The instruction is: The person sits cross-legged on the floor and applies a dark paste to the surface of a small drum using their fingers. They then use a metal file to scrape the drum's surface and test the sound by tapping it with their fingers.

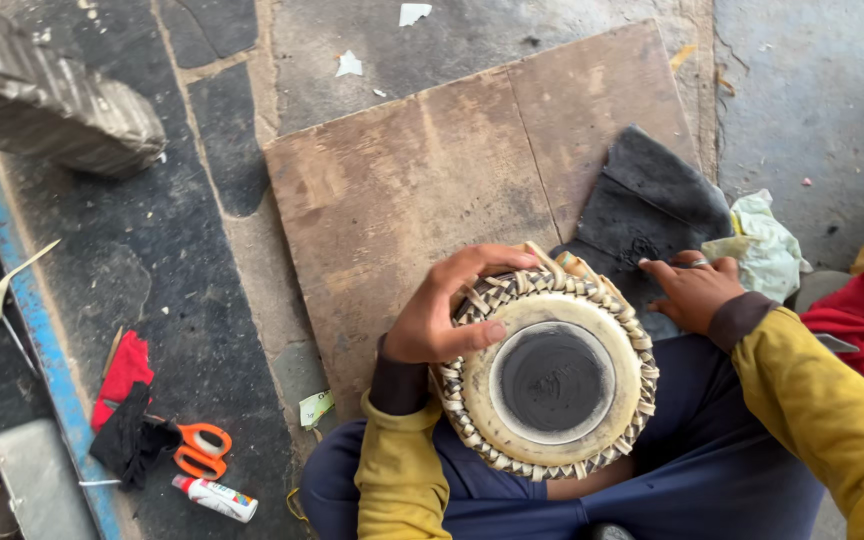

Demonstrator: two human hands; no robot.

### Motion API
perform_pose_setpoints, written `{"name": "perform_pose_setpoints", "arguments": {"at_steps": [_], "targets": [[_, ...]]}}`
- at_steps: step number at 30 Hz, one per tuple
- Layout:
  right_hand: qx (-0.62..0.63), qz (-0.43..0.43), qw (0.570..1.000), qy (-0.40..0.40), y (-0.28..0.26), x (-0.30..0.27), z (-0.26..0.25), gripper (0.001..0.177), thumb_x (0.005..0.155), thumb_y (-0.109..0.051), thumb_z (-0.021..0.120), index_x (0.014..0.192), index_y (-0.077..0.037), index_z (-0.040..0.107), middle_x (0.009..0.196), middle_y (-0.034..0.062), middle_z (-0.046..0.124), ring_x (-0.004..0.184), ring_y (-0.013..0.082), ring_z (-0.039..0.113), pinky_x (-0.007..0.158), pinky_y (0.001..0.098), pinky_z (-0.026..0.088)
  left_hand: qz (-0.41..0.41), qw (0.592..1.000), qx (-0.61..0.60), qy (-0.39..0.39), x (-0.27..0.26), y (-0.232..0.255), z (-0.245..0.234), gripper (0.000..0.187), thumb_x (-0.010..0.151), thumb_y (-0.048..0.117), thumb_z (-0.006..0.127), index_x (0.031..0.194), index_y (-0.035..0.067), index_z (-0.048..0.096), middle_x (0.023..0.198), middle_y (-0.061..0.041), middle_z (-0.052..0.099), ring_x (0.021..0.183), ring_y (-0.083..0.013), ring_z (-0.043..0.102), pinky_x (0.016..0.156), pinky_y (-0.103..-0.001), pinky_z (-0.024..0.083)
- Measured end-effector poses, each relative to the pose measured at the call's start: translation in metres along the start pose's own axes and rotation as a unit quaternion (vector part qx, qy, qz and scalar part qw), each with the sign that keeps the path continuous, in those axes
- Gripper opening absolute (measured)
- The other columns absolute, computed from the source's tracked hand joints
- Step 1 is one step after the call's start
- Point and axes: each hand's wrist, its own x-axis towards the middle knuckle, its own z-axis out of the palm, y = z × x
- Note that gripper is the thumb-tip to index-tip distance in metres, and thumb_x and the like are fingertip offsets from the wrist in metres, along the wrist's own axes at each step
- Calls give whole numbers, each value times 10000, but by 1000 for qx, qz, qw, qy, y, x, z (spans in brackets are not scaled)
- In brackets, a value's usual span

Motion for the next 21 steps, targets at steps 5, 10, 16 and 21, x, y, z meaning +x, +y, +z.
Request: {"name": "perform_pose_setpoints", "arguments": {"at_steps": [5,10,16,21], "targets": [[64,105,981,151,-9,-28,-29,536,951,-465,695,1434,-262,580,1151,49,762,1218,254,618,1096,532,304,-17,998,-37,42,-4,-5,5,542,838,261,649,1315,4,634,1321,-151,667,1239,-231,651,1124,-373,506],[263,-25,849,457,-54,-115,-73,497,899,-193,746,1361,-101,589,1249,112,712,1203,331,600,1056,485,360,-9,996,-30,78,-9,-9,10,512,860,295,632,1285,9,647,1278,-145,698,1190,-223,679,1080,-369,544],[245,-280,842,392,-123,-208,-131,841,656,-370,770,1421,-127,517,1443,20,528,1366,272,425,1130,461,304,5,997,-17,76,-10,-11,5,519,850,303,632,1283,18,658,1299,-133,700,1183,-213,685,1058,-359,557],[45,-329,855,399,-160,-202,-153,887,756,-615,654,1480,-141,463,1503,-28,500,1358,219,381,1052,517,199,7,995,-71,73,-12,-15,7,480,850,216,625,1276,3,681,1328,-144,699,1245,-226,672,1132,-378,537]]}}
